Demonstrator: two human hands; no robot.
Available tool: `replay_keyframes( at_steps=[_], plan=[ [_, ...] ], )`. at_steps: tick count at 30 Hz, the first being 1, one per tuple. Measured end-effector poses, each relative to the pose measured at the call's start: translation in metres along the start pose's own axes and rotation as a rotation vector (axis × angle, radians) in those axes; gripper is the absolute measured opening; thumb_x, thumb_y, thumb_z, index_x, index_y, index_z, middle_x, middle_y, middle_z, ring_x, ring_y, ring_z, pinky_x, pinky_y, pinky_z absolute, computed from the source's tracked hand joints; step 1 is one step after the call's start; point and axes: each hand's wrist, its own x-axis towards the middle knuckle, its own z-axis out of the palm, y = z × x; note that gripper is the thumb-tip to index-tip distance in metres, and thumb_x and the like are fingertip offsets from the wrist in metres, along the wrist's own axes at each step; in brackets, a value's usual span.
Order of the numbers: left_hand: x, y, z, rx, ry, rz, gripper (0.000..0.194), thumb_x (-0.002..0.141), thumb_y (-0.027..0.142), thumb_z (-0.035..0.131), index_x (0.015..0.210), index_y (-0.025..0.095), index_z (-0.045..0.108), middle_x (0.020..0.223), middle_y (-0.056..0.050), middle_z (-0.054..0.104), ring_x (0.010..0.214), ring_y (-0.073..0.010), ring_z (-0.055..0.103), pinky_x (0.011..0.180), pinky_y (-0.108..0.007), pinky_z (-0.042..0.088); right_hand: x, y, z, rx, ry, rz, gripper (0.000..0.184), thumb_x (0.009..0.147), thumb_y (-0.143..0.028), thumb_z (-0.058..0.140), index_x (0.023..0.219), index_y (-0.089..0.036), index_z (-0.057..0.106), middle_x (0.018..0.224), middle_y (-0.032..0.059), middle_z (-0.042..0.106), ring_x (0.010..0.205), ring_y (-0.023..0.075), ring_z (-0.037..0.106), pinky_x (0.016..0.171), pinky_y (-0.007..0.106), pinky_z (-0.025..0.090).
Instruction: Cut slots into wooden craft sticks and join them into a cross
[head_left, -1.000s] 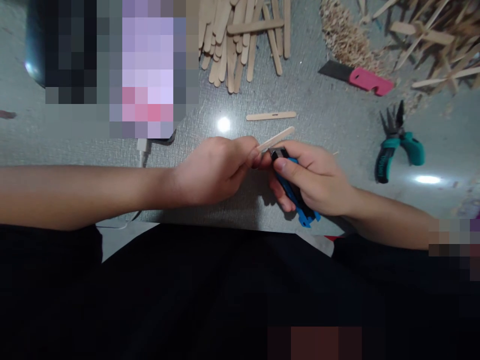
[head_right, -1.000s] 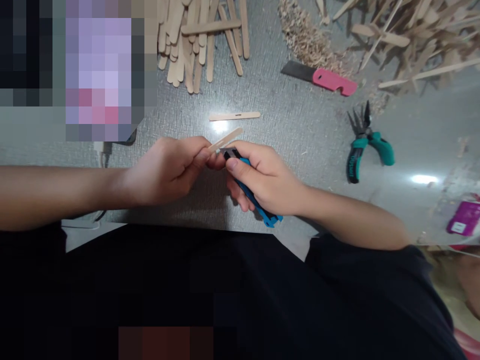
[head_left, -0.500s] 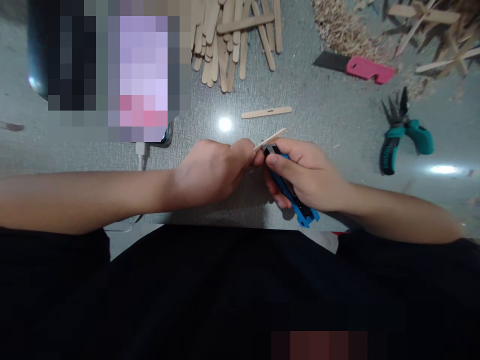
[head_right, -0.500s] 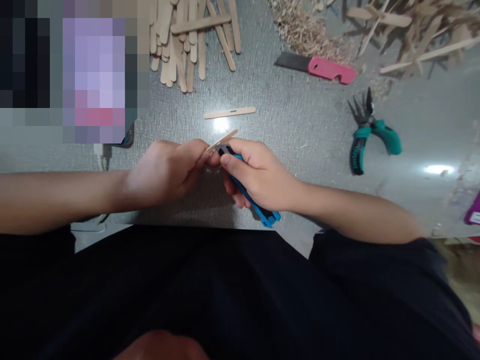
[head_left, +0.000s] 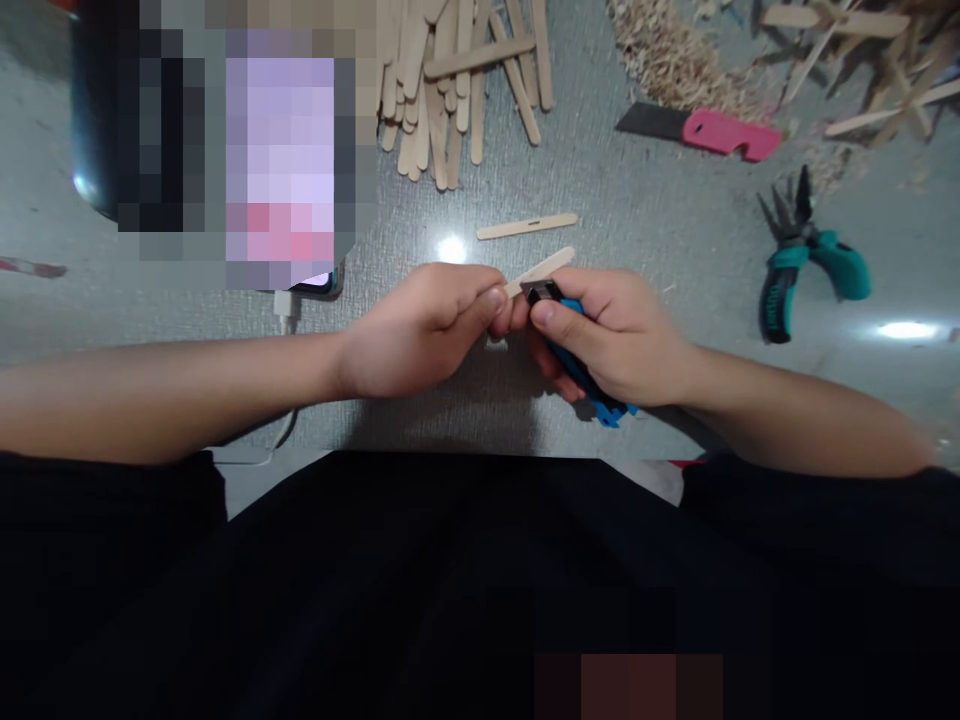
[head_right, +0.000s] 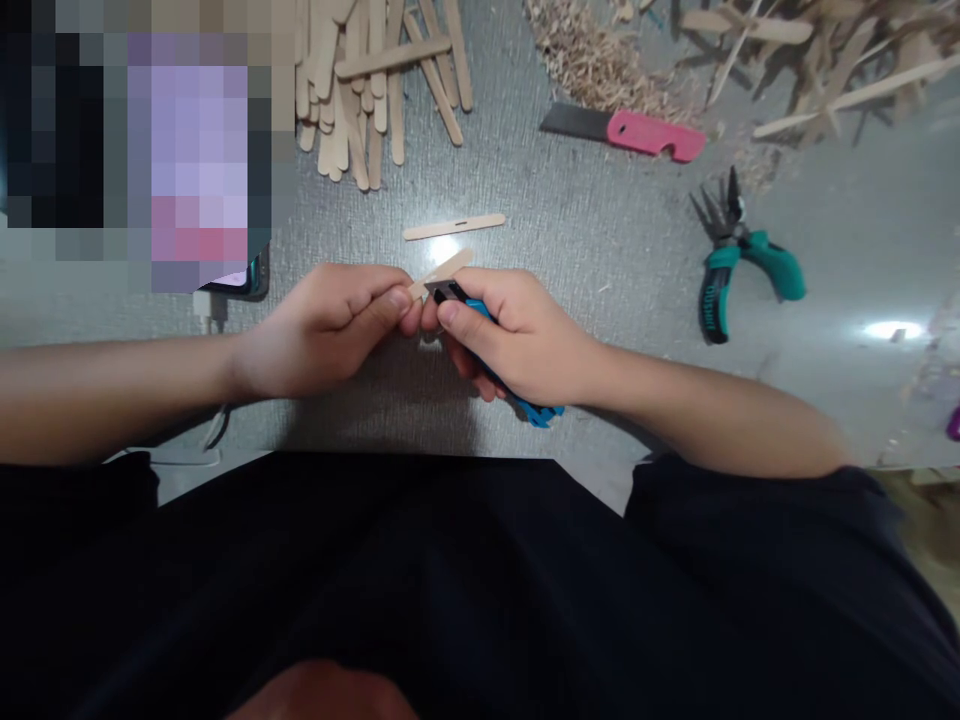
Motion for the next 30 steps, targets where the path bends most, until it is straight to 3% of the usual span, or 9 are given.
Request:
replay_keyframes(
  at_steps=[3, 8, 15, 19, 23, 27, 30],
  plan=[
    [0.0, -0.001, 0.0, -0.025, -0.003, 0.024, 0.037, 0.118, 0.032, 0.045, 0.088, 0.021, 0.063, 0.08, -0.001, 0.07, 0.077, -0.0138, 0.067, 0.081, -0.026, 0.054, 0.001, 0.002, 0.0, 0.007, -0.012, -0.02, 0.031, 0.115, -0.05, 0.075, 0.105, -0.021, 0.068, 0.067, -0.0067, 0.068, 0.041, 0.0106, 0.061, 0.036, 0.023, 0.046],
    [0.002, -0.003, 0.001, -0.126, -0.015, 0.068, 0.038, 0.117, 0.028, 0.046, 0.085, 0.02, 0.063, 0.075, 0.001, 0.065, 0.071, -0.0111, 0.06, 0.077, -0.024, 0.052, 0.003, 0.003, -0.004, 0.001, -0.048, -0.051, 0.026, 0.114, -0.043, 0.078, 0.104, -0.02, 0.07, 0.066, -0.0071, 0.068, 0.041, 0.01, 0.061, 0.037, 0.022, 0.046],
    [0.002, -0.001, 0.0, -0.238, -0.013, 0.007, 0.038, 0.117, 0.026, 0.049, 0.084, 0.018, 0.066, 0.074, 0.0, 0.064, 0.067, -0.0104, 0.055, 0.068, -0.022, 0.047, 0.002, 0.004, -0.004, 0.005, -0.042, -0.069, 0.03, 0.116, -0.048, 0.074, 0.104, -0.02, 0.07, 0.068, -0.0059, 0.068, 0.044, 0.0106, 0.062, 0.039, 0.023, 0.048],
    [0.002, -0.005, 0.003, -0.447, -0.008, -0.039, 0.037, 0.117, 0.037, 0.058, 0.087, 0.018, 0.069, 0.069, 0.001, 0.058, 0.059, -0.0087, 0.045, 0.056, -0.021, 0.039, 0.0, 0.005, -0.004, -0.066, -0.022, -0.111, 0.03, 0.119, -0.049, 0.068, 0.106, -0.022, 0.068, 0.071, -0.0053, 0.066, 0.046, 0.0108, 0.062, 0.039, 0.023, 0.048],
    [0.003, -0.012, 0.006, -0.666, -0.002, -0.043, 0.045, 0.11, 0.056, 0.074, 0.088, 0.016, 0.073, 0.076, -0.002, 0.066, 0.057, -0.007, 0.042, 0.05, -0.022, 0.032, -0.004, 0.003, -0.007, -0.15, -0.007, -0.14, 0.026, 0.122, -0.044, 0.061, 0.109, -0.022, 0.067, 0.075, -0.0051, 0.067, 0.049, 0.0105, 0.064, 0.042, 0.023, 0.048],
    [0.004, -0.014, 0.004, -0.801, -0.105, -0.068, 0.048, 0.101, 0.064, 0.085, 0.091, 0.017, 0.077, 0.065, 0.0, 0.06, 0.051, -0.0075, 0.044, 0.045, -0.023, 0.031, -0.006, 0.001, -0.009, -0.366, -0.001, -0.299, 0.021, 0.122, -0.037, 0.059, 0.112, -0.023, 0.069, 0.073, -0.0058, 0.068, 0.053, 0.0103, 0.066, 0.051, 0.023, 0.05],
    [0.003, -0.01, 0.0, -0.832, -0.176, -0.126, 0.047, 0.102, 0.063, 0.084, 0.091, 0.019, 0.074, 0.06, 0.003, 0.055, 0.049, -0.0086, 0.045, 0.045, -0.024, 0.033, -0.006, -0.002, -0.008, -0.518, 0.009, -0.396, 0.019, 0.121, -0.033, 0.058, 0.11, -0.024, 0.07, 0.073, -0.0055, 0.069, 0.057, 0.0123, 0.065, 0.06, 0.027, 0.051]
  ],
)
